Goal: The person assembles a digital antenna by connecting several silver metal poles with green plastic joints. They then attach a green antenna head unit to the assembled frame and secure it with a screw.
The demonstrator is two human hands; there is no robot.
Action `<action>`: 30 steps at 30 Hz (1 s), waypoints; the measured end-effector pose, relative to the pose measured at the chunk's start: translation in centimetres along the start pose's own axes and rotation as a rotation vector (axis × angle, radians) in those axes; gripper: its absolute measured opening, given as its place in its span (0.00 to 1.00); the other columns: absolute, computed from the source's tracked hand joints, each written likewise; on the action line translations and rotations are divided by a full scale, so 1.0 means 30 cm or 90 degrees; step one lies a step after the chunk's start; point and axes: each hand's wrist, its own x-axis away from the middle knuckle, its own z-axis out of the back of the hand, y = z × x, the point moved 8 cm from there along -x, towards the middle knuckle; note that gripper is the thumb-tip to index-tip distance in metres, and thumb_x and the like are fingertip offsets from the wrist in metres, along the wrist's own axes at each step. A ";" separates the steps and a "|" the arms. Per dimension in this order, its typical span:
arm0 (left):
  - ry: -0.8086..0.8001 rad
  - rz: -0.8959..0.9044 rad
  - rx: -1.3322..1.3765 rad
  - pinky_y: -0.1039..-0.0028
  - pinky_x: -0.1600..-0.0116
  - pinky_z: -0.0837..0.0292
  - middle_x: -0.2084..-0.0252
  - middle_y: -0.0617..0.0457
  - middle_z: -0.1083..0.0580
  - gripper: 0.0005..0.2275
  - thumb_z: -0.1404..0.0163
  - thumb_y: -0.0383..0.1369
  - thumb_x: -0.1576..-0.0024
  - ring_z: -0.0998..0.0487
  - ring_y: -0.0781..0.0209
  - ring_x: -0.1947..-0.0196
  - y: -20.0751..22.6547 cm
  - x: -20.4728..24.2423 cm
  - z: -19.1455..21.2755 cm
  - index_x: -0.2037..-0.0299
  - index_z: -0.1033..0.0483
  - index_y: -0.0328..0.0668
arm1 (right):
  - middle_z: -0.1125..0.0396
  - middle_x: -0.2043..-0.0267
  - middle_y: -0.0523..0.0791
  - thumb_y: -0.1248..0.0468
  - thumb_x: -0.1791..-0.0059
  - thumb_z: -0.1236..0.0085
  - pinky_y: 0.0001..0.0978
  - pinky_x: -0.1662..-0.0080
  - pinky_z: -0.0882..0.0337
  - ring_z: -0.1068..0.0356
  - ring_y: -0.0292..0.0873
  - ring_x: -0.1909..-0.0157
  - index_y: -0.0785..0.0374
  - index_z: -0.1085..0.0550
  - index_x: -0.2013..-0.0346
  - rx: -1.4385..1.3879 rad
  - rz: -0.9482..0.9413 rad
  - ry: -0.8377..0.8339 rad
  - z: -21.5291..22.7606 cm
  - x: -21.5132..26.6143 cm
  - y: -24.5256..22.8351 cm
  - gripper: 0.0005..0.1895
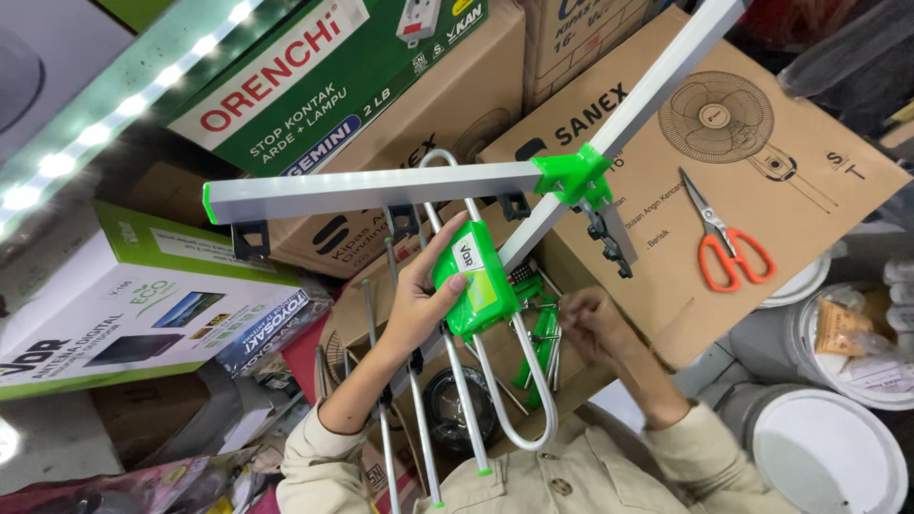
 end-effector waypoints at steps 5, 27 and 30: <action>-0.004 -0.023 -0.035 0.70 0.28 0.38 0.33 0.47 0.29 0.31 0.47 0.41 0.37 0.30 0.62 0.34 -0.002 0.007 -0.007 0.25 0.41 0.38 | 0.36 0.67 0.46 0.65 0.53 0.31 0.26 0.63 0.28 0.35 0.40 0.67 0.68 0.25 0.58 -0.340 0.052 -0.012 0.054 0.047 0.068 0.14; -0.042 0.012 -0.046 0.70 0.29 0.38 0.33 0.45 0.29 0.31 0.46 0.39 0.38 0.30 0.61 0.35 -0.003 0.005 -0.047 0.25 0.40 0.39 | 0.29 0.57 0.51 0.81 0.53 0.40 0.31 0.51 0.23 0.25 0.43 0.55 0.73 0.24 0.61 0.189 0.342 0.174 -0.336 -0.030 -0.291 0.08; -0.042 0.007 -0.042 0.70 0.29 0.38 0.32 0.45 0.29 0.31 0.46 0.39 0.38 0.30 0.61 0.34 -0.001 0.006 -0.048 0.25 0.41 0.38 | 0.27 0.56 0.52 0.82 0.53 0.41 0.32 0.52 0.22 0.24 0.44 0.54 0.74 0.23 0.60 0.191 0.308 0.176 -0.333 -0.041 -0.258 0.08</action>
